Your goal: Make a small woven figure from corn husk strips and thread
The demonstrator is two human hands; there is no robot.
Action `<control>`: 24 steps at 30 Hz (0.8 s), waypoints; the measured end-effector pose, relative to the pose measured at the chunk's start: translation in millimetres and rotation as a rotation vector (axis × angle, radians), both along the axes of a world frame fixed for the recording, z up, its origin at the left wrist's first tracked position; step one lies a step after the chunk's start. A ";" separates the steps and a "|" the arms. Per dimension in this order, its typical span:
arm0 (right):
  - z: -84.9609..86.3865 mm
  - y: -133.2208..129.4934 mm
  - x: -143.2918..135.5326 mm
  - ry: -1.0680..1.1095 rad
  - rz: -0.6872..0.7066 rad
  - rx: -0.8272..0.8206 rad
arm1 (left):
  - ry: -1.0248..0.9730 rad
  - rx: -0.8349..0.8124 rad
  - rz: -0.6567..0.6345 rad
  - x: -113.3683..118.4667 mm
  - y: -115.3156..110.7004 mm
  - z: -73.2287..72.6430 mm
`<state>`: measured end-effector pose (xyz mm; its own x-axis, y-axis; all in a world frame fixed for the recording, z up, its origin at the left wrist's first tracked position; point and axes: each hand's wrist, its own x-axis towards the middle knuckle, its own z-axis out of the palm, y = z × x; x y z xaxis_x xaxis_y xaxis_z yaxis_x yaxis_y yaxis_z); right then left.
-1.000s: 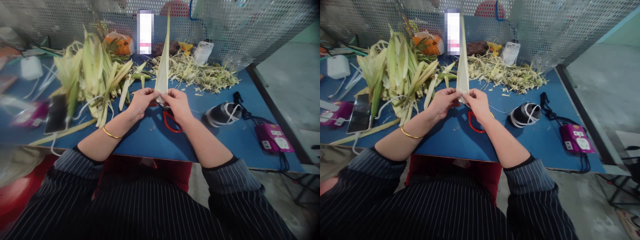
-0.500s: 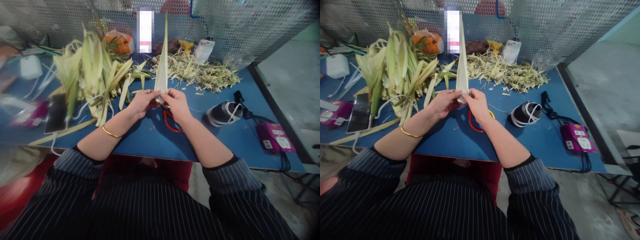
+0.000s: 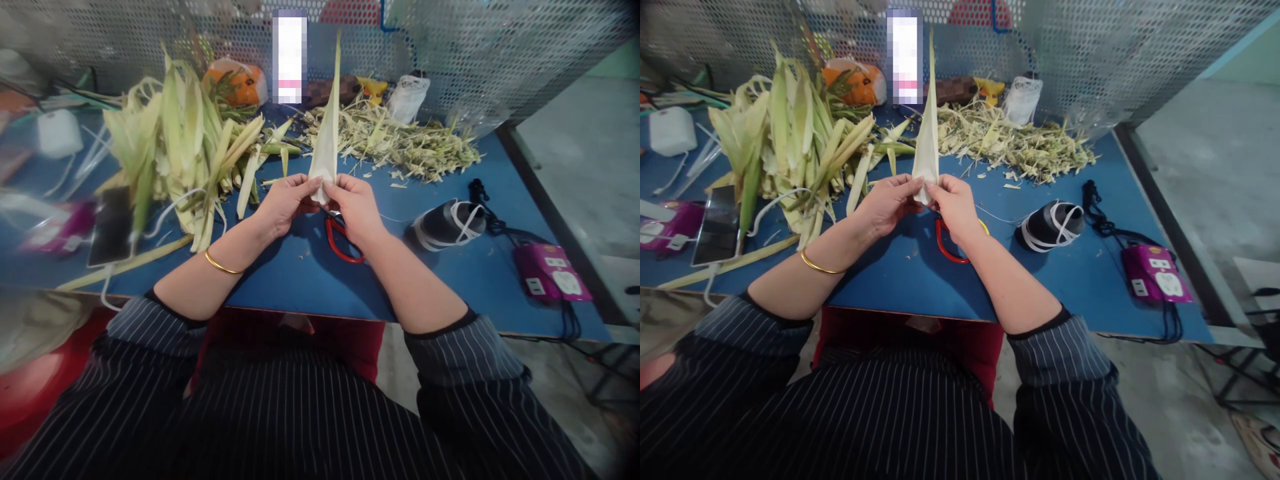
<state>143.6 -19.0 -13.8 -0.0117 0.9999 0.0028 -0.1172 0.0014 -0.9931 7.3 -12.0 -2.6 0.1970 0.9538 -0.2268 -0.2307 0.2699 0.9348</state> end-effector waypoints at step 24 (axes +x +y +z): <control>2.1 2.4 7.8 0.113 0.097 -0.066 | 0.052 0.059 0.082 -0.3 3.9 -7.3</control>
<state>151.4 -16.6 -11.7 -0.1117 0.9922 -0.0557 -0.2249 -0.0798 -0.9711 7.0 -8.1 -9.9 0.1075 0.9781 -0.1781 -0.2002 0.1968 0.9598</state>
